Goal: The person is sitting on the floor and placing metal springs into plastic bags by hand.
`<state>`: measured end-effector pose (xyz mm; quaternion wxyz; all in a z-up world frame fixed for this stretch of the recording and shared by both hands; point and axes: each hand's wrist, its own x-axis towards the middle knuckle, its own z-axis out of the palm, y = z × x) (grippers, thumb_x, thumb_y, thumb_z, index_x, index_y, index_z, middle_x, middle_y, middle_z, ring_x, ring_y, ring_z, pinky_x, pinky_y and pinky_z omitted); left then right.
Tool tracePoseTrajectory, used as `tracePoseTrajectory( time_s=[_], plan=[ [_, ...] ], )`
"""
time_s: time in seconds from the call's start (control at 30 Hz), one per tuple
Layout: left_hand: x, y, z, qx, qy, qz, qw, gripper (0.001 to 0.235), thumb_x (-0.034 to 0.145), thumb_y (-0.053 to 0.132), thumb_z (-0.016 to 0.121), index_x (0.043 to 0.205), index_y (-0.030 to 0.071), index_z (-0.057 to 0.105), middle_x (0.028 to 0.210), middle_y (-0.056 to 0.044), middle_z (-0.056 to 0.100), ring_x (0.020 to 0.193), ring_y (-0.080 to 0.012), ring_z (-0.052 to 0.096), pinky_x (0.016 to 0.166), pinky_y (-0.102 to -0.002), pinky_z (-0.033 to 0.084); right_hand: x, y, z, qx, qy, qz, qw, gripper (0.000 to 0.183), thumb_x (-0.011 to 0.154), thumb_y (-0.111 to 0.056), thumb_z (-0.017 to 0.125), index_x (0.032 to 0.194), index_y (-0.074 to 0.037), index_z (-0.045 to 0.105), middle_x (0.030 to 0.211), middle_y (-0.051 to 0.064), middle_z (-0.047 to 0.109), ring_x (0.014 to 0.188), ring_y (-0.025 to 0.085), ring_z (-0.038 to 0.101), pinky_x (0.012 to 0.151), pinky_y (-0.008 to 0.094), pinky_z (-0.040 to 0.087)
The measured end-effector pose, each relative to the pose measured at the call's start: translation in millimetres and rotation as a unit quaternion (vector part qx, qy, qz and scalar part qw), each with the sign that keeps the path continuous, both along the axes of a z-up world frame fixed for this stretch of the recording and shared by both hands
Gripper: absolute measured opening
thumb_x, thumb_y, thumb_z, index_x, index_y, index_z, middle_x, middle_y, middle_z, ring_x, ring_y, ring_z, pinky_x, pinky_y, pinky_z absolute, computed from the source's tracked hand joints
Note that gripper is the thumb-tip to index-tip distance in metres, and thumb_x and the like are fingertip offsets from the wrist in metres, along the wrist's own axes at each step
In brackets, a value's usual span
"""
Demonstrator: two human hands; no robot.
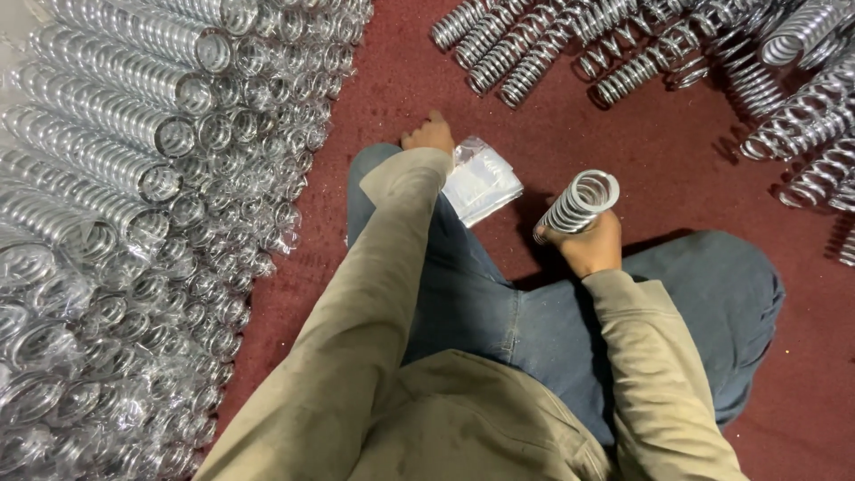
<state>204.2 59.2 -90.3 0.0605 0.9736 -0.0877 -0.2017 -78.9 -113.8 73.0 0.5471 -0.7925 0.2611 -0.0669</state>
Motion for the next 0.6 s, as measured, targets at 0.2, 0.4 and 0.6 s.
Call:
tracePoseTrajectory(
  time_s=[0.2,0.4,0.6],
  plan=[
    [-40.4,1.3,73.1,0.026,0.028,-0.083,0.996,0.079,0.092,0.059,0.068,0.145,0.007,0.041,0.141,-0.017,0.061,0.135,-0.0366,0.055,0.113,-0.061,0.033,-3.4,1.8,14.3,-0.044,0.065,0.016,0.997,0.059,0.067,-0.014,0.094,0.119,-0.002,0.069,0.114,0.019,0.073,0.119,0.040,0.064,0.105,0.056,0.050],
    [-10.7,-2.6,21.8,0.013,-0.039,-0.024,0.999,0.018,0.091,0.022,0.065,0.106,0.018,0.076,0.109,-0.007,0.078,0.108,-0.0350,0.073,0.099,-0.055,0.045,-15.4,-5.9,-9.7,-0.013,0.009,0.015,1.000,0.069,0.062,-0.010,0.096,0.123,0.001,0.066,0.116,0.024,0.071,0.120,0.040,0.064,0.107,0.055,0.048],
    [-38.1,4.5,72.1,-0.078,-0.131,0.012,0.988,0.022,0.093,0.010,0.055,0.106,0.016,0.072,0.102,-0.008,0.078,0.103,-0.0360,0.075,0.111,-0.055,0.039,-29.4,-6.3,21.4,0.006,-0.115,0.056,0.992,0.078,0.065,-0.011,0.097,0.134,-0.002,0.061,0.119,0.022,0.065,0.120,0.031,0.061,0.111,0.046,0.044]
  ],
)
